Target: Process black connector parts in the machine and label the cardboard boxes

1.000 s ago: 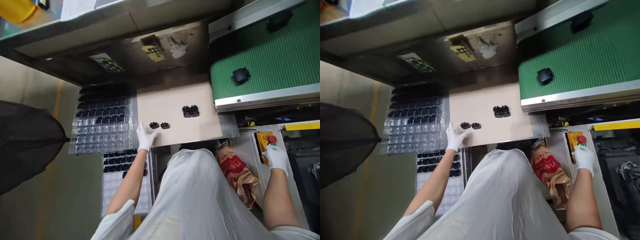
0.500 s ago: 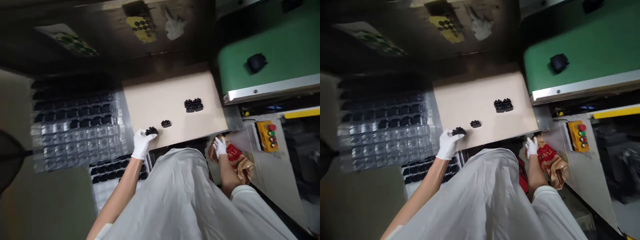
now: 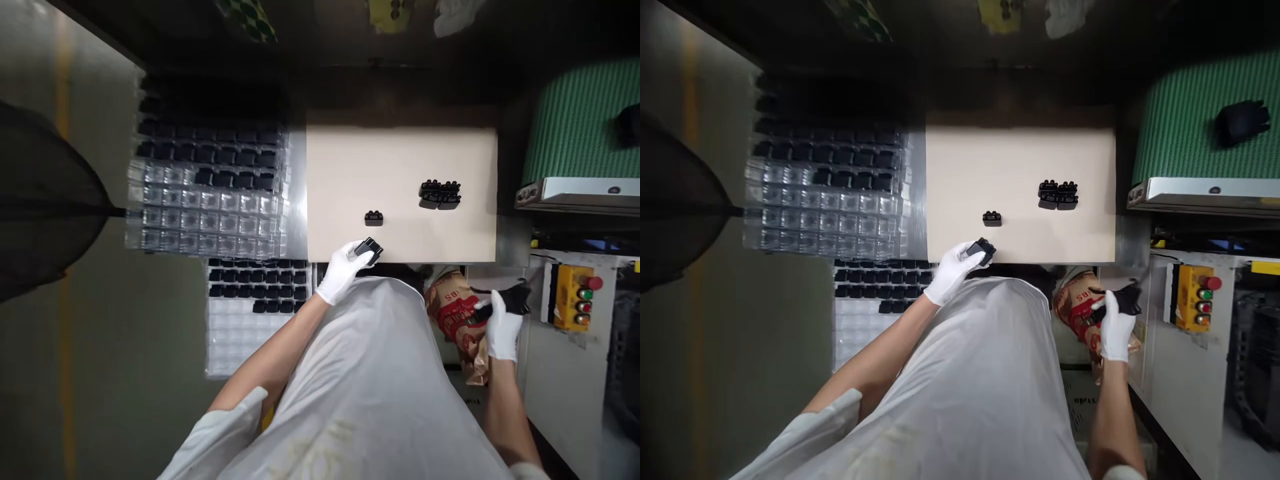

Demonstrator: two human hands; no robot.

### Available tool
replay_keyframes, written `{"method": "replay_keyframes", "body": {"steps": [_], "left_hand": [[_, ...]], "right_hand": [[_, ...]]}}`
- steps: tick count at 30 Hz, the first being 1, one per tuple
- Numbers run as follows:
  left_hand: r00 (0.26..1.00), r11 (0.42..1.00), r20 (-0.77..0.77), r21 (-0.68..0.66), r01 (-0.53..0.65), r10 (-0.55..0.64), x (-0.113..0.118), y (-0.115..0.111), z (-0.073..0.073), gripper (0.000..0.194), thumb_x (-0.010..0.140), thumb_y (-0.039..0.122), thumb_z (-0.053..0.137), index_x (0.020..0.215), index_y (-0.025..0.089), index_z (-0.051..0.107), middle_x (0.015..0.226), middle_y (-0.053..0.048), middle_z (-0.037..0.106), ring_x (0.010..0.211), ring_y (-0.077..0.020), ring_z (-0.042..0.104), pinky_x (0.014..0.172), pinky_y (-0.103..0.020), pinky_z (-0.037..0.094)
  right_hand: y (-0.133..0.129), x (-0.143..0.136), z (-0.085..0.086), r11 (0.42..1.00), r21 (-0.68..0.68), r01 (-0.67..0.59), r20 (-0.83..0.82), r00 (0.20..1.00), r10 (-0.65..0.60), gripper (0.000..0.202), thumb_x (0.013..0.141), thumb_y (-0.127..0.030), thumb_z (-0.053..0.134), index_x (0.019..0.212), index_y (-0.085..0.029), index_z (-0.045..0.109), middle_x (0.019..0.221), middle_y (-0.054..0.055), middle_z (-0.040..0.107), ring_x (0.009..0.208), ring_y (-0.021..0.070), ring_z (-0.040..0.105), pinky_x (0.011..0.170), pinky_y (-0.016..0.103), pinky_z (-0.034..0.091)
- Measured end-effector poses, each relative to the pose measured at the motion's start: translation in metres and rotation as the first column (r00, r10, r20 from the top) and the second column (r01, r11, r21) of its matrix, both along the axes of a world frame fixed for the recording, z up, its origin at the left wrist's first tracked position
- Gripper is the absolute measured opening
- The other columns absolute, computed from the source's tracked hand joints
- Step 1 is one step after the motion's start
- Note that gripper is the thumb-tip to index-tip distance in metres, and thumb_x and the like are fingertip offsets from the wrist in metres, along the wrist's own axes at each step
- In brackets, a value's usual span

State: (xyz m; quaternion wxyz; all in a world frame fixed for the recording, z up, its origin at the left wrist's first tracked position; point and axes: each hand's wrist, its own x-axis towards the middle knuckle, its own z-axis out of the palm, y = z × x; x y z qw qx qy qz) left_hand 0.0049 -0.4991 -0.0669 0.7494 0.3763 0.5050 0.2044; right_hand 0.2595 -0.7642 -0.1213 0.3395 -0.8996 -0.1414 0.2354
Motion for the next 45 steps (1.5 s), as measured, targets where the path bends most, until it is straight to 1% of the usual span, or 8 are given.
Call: {"method": "replay_keyframes", "body": {"steps": [8,13,22,26,29,33,38,45], "left_hand": [[0.945,0.948,-0.304,0.248,0.2,-0.12,-0.008,-0.035,-0.022,0.035,0.088,0.031,0.072,0.119,0.017,0.066,0.117,-0.011,0.075,0.108,-0.0257,0.071,0.1,-0.04,0.054],[0.667,0.717,-0.728,0.38,0.584,-0.157,-0.028,-0.054,-0.027,0.035,0.095,0.025,0.061,0.128,0.014,0.063,0.116,-0.017,0.073,0.104,-0.0317,0.071,0.095,-0.043,0.055],[0.507,0.364,-0.836,0.414,0.834,-0.21,-0.077,-0.082,-0.023,0.039,0.093,0.007,0.049,0.127,0.018,0.066,0.131,-0.015,0.069,0.126,-0.0311,0.064,0.111,-0.047,0.049],[0.676,0.611,-0.72,0.466,0.64,-0.159,-0.069,-0.125,-0.015,0.034,0.094,0.019,0.061,0.126,0.02,0.069,0.128,-0.012,0.072,0.122,-0.0299,0.066,0.112,-0.046,0.049],[0.861,0.934,-0.5,0.343,0.1,0.092,-0.052,-0.159,-0.017,0.033,0.085,0.027,0.077,0.116,0.017,0.072,0.11,-0.009,0.077,0.104,-0.0267,0.072,0.106,-0.046,0.054],[0.893,0.884,-0.013,-0.135,-0.447,0.45,-0.039,-0.191,-0.026,0.017,0.08,0.019,0.083,0.085,0.009,0.07,0.087,-0.007,0.073,0.085,-0.0192,0.072,0.101,-0.046,0.058],[0.865,0.848,0.192,-0.381,-0.37,0.463,-0.053,-0.209,-0.03,0.015,0.081,0.013,0.082,0.093,0.006,0.075,0.095,-0.013,0.076,0.091,-0.0219,0.074,0.093,-0.04,0.062],[0.965,0.967,0.259,-0.254,0.02,0.048,-0.08,-0.186,-0.025,0.048,0.07,0.036,0.093,0.102,0.004,0.075,0.089,-0.014,0.076,0.081,-0.0235,0.074,0.081,-0.036,0.06]], "right_hand": [[0.014,-0.048,0.107,0.68,-0.253,-0.689,-0.368,0.718,0.591,0.04,0.094,-0.061,0.055,0.088,-0.026,0.072,0.086,0.004,0.076,0.083,0.0261,0.071,0.077,0.035,0.053],[0.034,-0.033,0.108,0.284,-0.538,-0.794,-0.168,0.431,0.887,0.049,0.093,-0.063,0.051,0.069,-0.025,0.07,0.067,0.009,0.067,0.07,0.0298,0.065,0.071,0.039,0.045],[0.048,0.02,0.097,0.137,-0.402,-0.905,-0.259,0.256,0.932,0.047,0.094,-0.062,0.05,0.077,-0.026,0.076,0.077,0.007,0.075,0.071,0.0258,0.067,0.064,0.034,0.04],[0.04,0.025,0.094,0.024,-0.442,-0.897,-0.253,0.151,0.956,0.047,0.096,-0.059,0.049,0.075,-0.025,0.074,0.077,0.008,0.076,0.072,0.0264,0.068,0.063,0.033,0.037],[0.022,0.022,0.085,-0.018,-0.453,-0.891,-0.212,0.088,0.973,0.05,0.097,-0.06,0.047,0.077,-0.023,0.075,0.08,0.01,0.076,0.079,0.0281,0.069,0.066,0.033,0.038],[-0.006,0.024,0.073,-0.014,-0.403,-0.915,-0.221,0.083,0.972,0.043,0.096,-0.055,0.05,0.086,-0.024,0.077,0.088,0.01,0.078,0.085,0.0289,0.071,0.069,0.032,0.04],[-0.019,0.042,0.073,0.091,-0.273,-0.958,-0.371,0.192,0.908,0.044,0.094,-0.057,0.053,0.082,-0.023,0.077,0.079,0.008,0.077,0.074,0.025,0.069,0.064,0.03,0.04],[0.013,0.048,0.083,0.062,-0.237,-0.97,-0.412,0.158,0.897,0.045,0.091,-0.06,0.057,0.084,-0.022,0.079,0.076,0.007,0.076,0.077,0.0261,0.07,0.063,0.028,0.04]]}}
